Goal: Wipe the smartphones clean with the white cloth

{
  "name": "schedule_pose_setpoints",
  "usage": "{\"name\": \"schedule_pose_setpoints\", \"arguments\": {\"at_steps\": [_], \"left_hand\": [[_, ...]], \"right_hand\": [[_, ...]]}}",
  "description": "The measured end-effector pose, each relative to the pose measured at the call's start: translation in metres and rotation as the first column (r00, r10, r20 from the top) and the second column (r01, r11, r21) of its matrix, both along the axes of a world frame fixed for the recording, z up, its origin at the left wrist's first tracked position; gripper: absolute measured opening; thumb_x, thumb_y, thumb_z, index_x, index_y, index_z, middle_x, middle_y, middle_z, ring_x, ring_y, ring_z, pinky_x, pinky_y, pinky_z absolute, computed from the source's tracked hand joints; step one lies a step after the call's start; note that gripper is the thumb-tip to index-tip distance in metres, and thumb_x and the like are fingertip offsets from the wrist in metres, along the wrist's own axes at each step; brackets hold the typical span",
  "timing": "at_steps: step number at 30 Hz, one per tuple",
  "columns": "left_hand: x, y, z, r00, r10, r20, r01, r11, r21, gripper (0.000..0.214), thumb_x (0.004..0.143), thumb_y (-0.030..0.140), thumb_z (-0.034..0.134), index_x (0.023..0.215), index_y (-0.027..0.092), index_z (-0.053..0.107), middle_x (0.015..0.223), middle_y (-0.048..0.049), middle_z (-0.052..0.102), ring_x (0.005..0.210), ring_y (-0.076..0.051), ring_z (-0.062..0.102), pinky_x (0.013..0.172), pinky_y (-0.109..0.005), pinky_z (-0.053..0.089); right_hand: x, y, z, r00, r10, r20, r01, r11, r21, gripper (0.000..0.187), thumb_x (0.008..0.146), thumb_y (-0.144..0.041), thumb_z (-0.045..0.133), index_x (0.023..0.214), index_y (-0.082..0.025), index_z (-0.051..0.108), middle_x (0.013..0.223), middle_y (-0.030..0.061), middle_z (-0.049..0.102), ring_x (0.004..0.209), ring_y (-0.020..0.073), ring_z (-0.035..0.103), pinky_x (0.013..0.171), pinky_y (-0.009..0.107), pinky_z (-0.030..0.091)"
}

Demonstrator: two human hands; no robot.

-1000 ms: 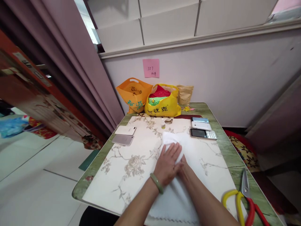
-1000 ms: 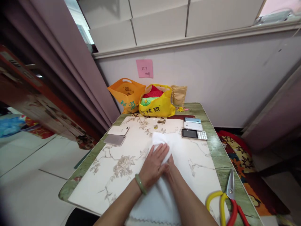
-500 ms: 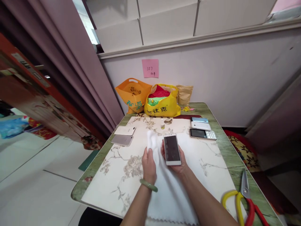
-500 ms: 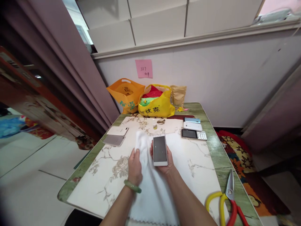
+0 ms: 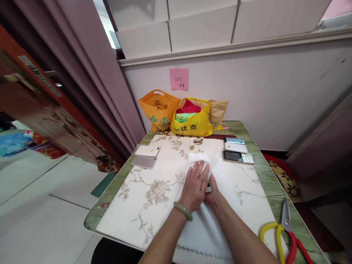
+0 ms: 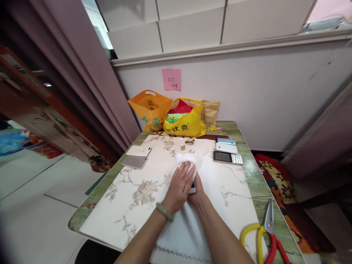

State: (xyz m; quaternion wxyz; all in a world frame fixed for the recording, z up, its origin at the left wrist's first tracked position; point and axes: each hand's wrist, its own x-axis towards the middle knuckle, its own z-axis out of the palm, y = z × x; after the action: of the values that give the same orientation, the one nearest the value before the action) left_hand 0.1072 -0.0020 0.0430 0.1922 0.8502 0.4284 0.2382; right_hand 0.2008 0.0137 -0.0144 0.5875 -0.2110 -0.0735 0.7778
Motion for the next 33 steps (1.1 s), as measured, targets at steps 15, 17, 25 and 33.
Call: {"name": "schedule_pose_setpoints", "arguments": {"at_steps": [15, 17, 25, 33], "left_hand": [[-0.012, 0.065, -0.013, 0.221, 0.724, 0.653, -0.129, 0.686, -0.716, 0.041, 0.069, 0.045, 0.073, 0.094, 0.013, 0.066, 0.076, -0.004, 0.069, 0.066, -0.014, 0.062, 0.066, -0.027, 0.051], [-0.01, 0.068, -0.016, 0.204, 0.739, 0.642, -0.122, 0.669, -0.733, 0.038, 0.063, 0.044, 0.077, 0.08, 0.013, 0.065, 0.064, 0.0008, 0.064, 0.056, -0.011, 0.056, 0.059, -0.024, 0.047], [-0.005, 0.034, -0.026, 0.487, 0.628, 0.607, -0.203, 0.757, -0.621, 0.029, 0.07, 0.043, 0.069, 0.07, 0.014, 0.063, 0.061, 0.0022, 0.059, 0.056, -0.011, 0.05, 0.057, -0.024, 0.04], [-0.034, 0.01, 0.004, 0.831, 0.437, 0.344, -0.266, 0.855, -0.445, 0.019, 0.071, 0.037, 0.066, 0.066, 0.019, 0.068, 0.066, 0.0003, 0.065, 0.067, -0.016, 0.057, 0.067, -0.027, 0.041]], "right_hand": [[-0.007, 0.004, 0.02, 0.998, 0.025, 0.065, -0.019, 0.995, -0.096, 0.031, 0.092, -0.039, 0.053, 0.102, -0.014, 0.069, 0.09, 0.007, 0.075, 0.085, 0.0216, 0.071, 0.08, 0.036, 0.057], [-0.008, 0.005, 0.018, 0.996, 0.016, 0.088, -0.006, 0.993, -0.114, 0.03, 0.091, -0.04, 0.055, 0.1, -0.014, 0.069, 0.087, 0.0063, 0.075, 0.082, 0.0215, 0.071, 0.078, 0.036, 0.057], [-0.002, 0.012, 0.013, 0.974, -0.207, 0.094, 0.216, 0.971, -0.104, 0.029, 0.085, -0.045, 0.062, 0.09, -0.017, 0.07, 0.078, 0.0007, 0.074, 0.071, 0.0182, 0.07, 0.078, 0.032, 0.057], [0.004, 0.015, 0.008, 0.972, -0.233, -0.028, 0.23, 0.971, -0.072, 0.036, 0.088, -0.051, 0.054, 0.094, -0.019, 0.071, 0.089, 0.0028, 0.075, 0.082, 0.0191, 0.07, 0.084, 0.034, 0.055]]}}
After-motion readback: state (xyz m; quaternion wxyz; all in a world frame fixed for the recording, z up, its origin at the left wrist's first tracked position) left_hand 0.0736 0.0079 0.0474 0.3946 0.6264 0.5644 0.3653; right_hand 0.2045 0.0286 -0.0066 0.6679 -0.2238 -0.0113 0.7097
